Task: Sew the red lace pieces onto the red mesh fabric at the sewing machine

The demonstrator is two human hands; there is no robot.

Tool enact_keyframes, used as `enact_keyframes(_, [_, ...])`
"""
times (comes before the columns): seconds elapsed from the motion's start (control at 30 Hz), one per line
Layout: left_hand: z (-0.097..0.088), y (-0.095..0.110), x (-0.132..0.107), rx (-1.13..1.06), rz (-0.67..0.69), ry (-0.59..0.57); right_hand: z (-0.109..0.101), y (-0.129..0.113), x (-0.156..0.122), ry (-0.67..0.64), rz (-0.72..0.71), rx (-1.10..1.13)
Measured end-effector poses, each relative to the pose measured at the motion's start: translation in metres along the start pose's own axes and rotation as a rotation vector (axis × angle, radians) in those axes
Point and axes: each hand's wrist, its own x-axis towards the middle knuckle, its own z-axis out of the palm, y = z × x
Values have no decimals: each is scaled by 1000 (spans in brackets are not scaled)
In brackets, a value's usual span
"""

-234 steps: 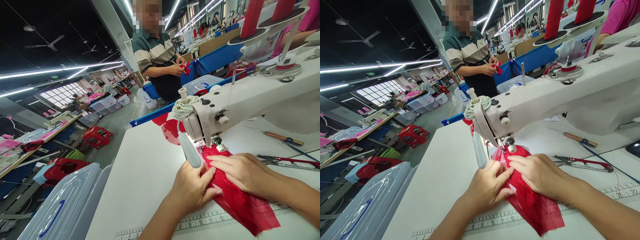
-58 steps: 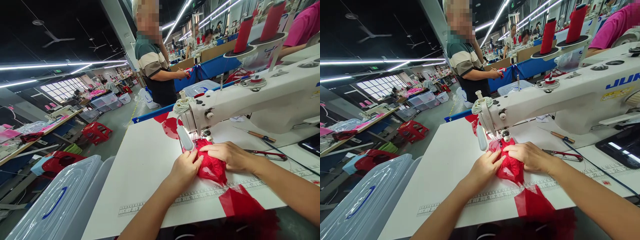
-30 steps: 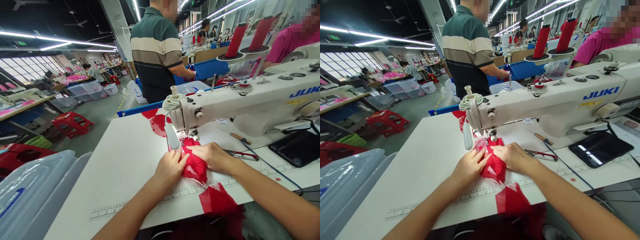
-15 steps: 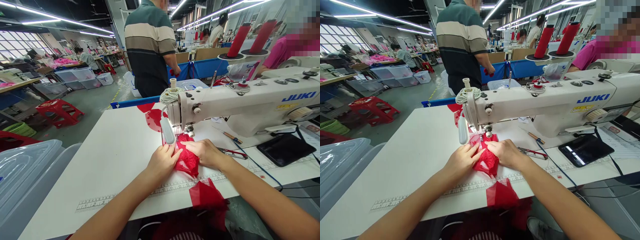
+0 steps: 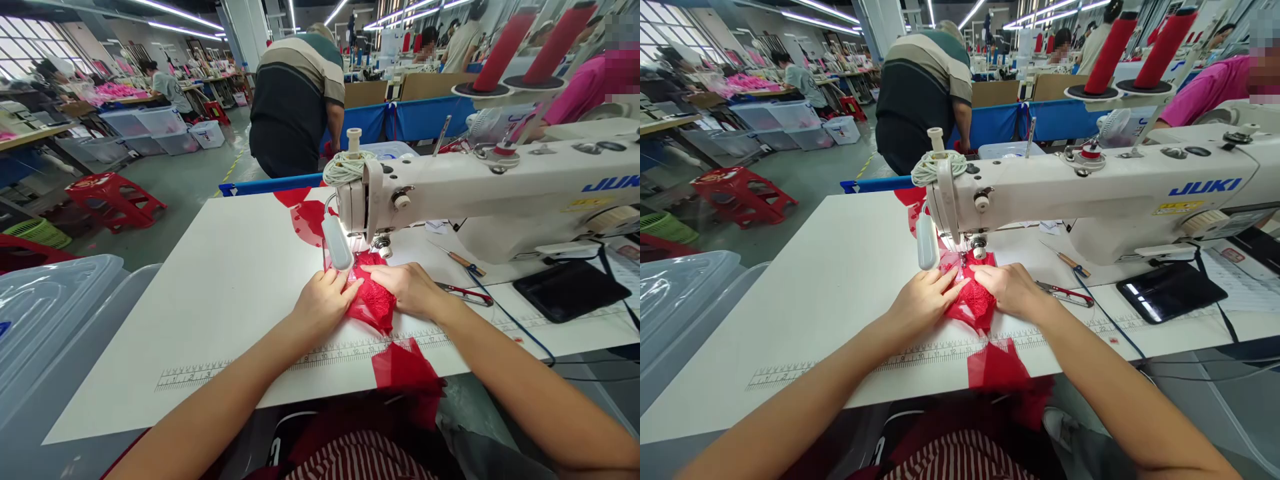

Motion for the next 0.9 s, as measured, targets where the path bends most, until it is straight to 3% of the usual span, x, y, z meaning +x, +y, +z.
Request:
enact_keyframes(0.37, [-4, 1, 0, 6, -3, -100, -2, 0, 2, -19, 28, -47])
enact_keyframes(0.63, [0, 2, -1, 53, -35, -69, 0, 3, 0, -8, 23, -38])
enact_keyframes(0.9, [-4, 1, 4, 0, 26, -79, 5, 6, -3, 133, -112, 94])
